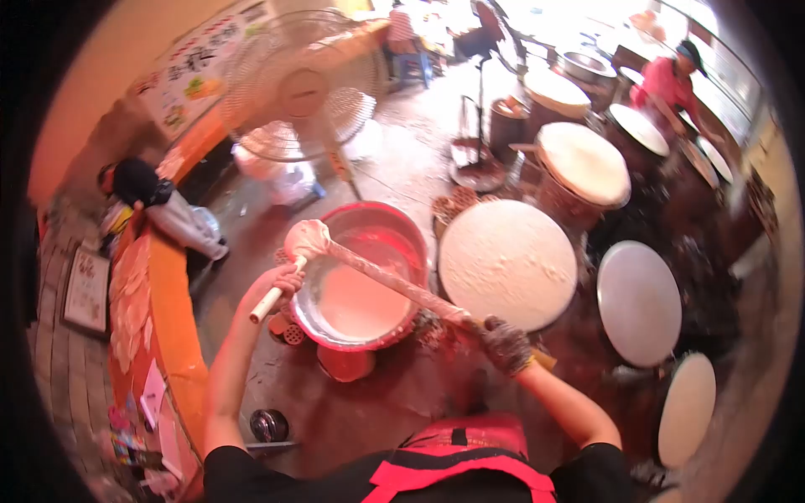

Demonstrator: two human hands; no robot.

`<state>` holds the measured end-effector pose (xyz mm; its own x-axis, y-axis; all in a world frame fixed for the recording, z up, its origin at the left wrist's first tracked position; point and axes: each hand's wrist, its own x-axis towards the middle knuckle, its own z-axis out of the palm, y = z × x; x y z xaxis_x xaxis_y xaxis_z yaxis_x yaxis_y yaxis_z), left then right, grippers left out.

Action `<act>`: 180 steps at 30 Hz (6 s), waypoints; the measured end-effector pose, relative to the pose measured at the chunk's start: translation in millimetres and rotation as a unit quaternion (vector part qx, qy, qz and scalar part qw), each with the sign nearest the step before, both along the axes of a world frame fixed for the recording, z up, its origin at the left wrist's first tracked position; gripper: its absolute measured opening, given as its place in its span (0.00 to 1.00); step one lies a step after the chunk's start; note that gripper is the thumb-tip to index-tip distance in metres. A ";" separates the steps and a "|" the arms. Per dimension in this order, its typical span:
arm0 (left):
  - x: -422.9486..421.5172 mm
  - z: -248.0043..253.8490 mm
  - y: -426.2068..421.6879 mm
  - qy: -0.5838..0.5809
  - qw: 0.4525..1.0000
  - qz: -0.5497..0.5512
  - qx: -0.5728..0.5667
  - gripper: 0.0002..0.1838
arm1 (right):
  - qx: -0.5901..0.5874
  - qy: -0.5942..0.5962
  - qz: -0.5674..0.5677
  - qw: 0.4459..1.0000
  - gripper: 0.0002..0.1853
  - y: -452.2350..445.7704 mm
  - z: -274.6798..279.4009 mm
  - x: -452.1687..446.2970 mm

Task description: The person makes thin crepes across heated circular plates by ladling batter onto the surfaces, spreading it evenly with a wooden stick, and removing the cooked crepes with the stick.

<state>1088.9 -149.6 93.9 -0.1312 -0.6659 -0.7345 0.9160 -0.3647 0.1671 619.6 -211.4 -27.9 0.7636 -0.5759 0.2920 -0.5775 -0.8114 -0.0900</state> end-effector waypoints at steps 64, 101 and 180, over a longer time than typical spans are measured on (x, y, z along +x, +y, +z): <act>-522.5 -90.3 -51.6 -0.181 0.928 -0.309 -0.103 0.15 | 0.068 -0.611 -0.636 0.467 0.25 -123.0 -89.1 -333.9; -550.7 -135.4 -10.7 -0.294 0.927 -0.225 -0.062 0.15 | 0.258 -0.492 -0.509 0.658 0.24 -25.1 -88.1 -454.9; -312.1 -73.0 -4.5 0.018 0.983 -0.178 -0.036 0.07 | 0.168 -0.563 -0.584 0.560 0.14 -132.6 -132.7 -135.4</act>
